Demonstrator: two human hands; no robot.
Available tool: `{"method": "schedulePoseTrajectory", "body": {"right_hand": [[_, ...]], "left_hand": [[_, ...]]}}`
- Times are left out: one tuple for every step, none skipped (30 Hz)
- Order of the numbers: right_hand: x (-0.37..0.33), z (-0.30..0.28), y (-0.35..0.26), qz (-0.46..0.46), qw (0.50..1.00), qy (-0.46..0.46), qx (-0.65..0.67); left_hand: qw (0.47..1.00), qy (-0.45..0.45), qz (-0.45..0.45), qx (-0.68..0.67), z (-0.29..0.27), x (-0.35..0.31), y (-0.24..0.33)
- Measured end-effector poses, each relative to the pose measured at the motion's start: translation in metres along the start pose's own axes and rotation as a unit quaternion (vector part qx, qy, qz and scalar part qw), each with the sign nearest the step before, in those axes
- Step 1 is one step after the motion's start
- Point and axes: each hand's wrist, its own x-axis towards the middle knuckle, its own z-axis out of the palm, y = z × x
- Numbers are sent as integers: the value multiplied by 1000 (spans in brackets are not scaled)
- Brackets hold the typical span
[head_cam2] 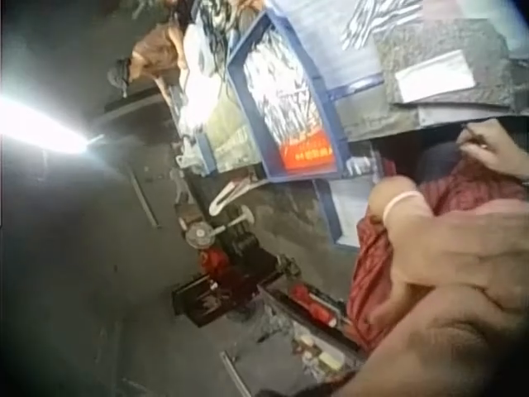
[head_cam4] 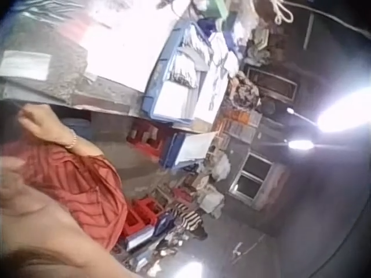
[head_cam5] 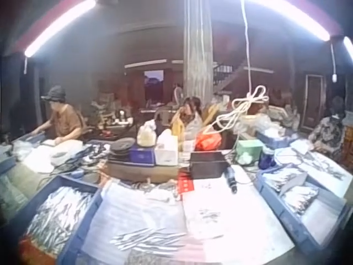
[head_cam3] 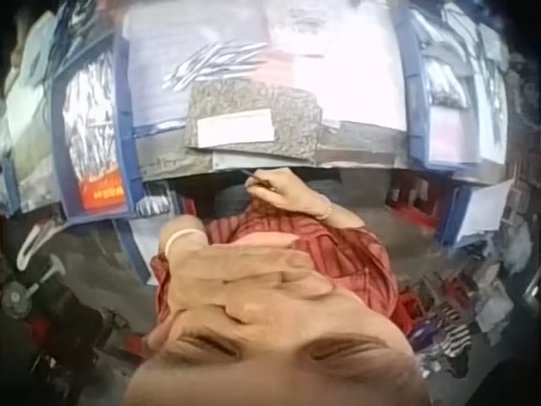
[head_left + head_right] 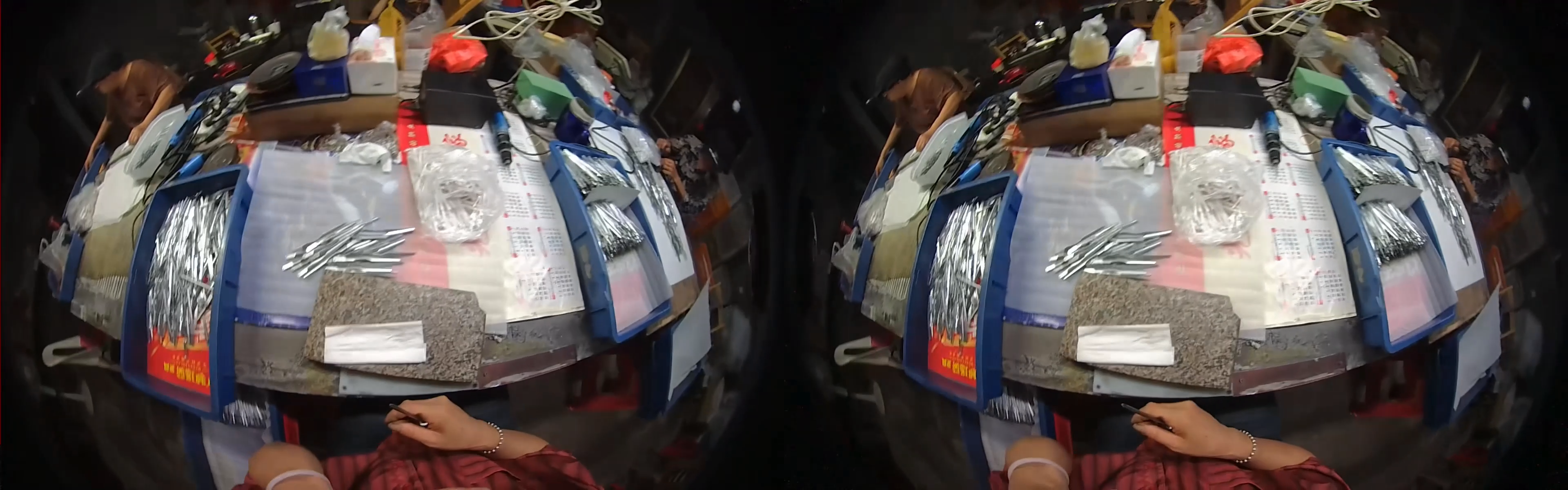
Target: Using a small manual hand tool to debur and finish the edges of metal strips on a stone block.
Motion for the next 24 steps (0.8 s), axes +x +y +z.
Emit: {"method": "schedulePoseTrajectory", "body": {"right_hand": [[-1, -1, -1, 2, 1000, -9, 4], [-2, -2, -3, -20, 1000, 2, -8], [-2, -1, -6, -45, 999, 8, -17], [-2, 1, -9, -56, 998, 7, -30], [-2, -2, -7, -59, 998, -4, -25], [-4, -3, -8, -43, 999, 10, -28], [-6, -4, -8, -27, 999, 25, -31], [-9, -2, -6, -19, 999, 29, -22], [-9, 0, -5, -19, 999, 21, -22], [-8, 1, -4, -17, 999, 20, -18], [-8, 3, -3, -14, 1000, 20, -16], [-8, 5, -5, -7, 1000, 12, -19], [-7, 5, -7, -12, 999, 23, -22], [-6, 2, -7, -18, 999, 31, -22], [-9, 1, -9, -5, 1000, 11, -27], [-11, -3, -21, 42, 998, 41, -35], [-19, -4, -21, 0, 995, 101, 3], [6, -10, -74, 22, 985, 118, 123], [-40, -21, -33, 11, 974, 154, 168], [-37, -13, -36, 21, 973, 162, 161], [-38, -14, -37, -76, 952, 153, 252], [-40, -17, -36, -175, 914, 142, 338], [-41, -21, -39, -278, 857, 126, 415], [-39, -37, -38, -271, 889, 50, 365]], "left_hand": [[999, -15, 9, 52, 2, 2, -1], [994, -28, 17, 104, 3, 4, 0], [986, -39, 20, 160, 6, 7, 2], [998, 52, 33, 0, -15, 30, 11], [993, 76, 32, -80, -18, 36, 3], [982, 96, 31, -159, -20, 39, 0], [980, -8, -153, -123, -15, 33, 28], [981, -2, -154, -119, -13, 34, 28], [984, 61, -132, -105, -7, 35, 27], [982, 123, -108, -92, -2, 37, 24], [976, 183, -83, -80, 2, 38, 22], [975, 191, -76, -82, -5, 52, 36], [966, 45, -252, -36, -25, 77, 59], [903, -100, -418, 12, -36, 89, 69], [944, -31, -327, 13, -26, 73, 55], [954, -2, -292, -60, -15, 60, 28], [957, 28, -257, -131, -4, 53, 11], [952, 76, -296, -5, -7, 68, 30], [956, 192, -206, 85, 6, 68, 13], [942, 288, -86, 150, 7, 42, -4], [907, 365, -19, 209, -6, 49, -20], [907, 350, -198, -125, -10, 40, -19], [873, 286, -315, -238, -28, 30, -24], [874, 276, -325, -234, -22, 16, -44]]}}
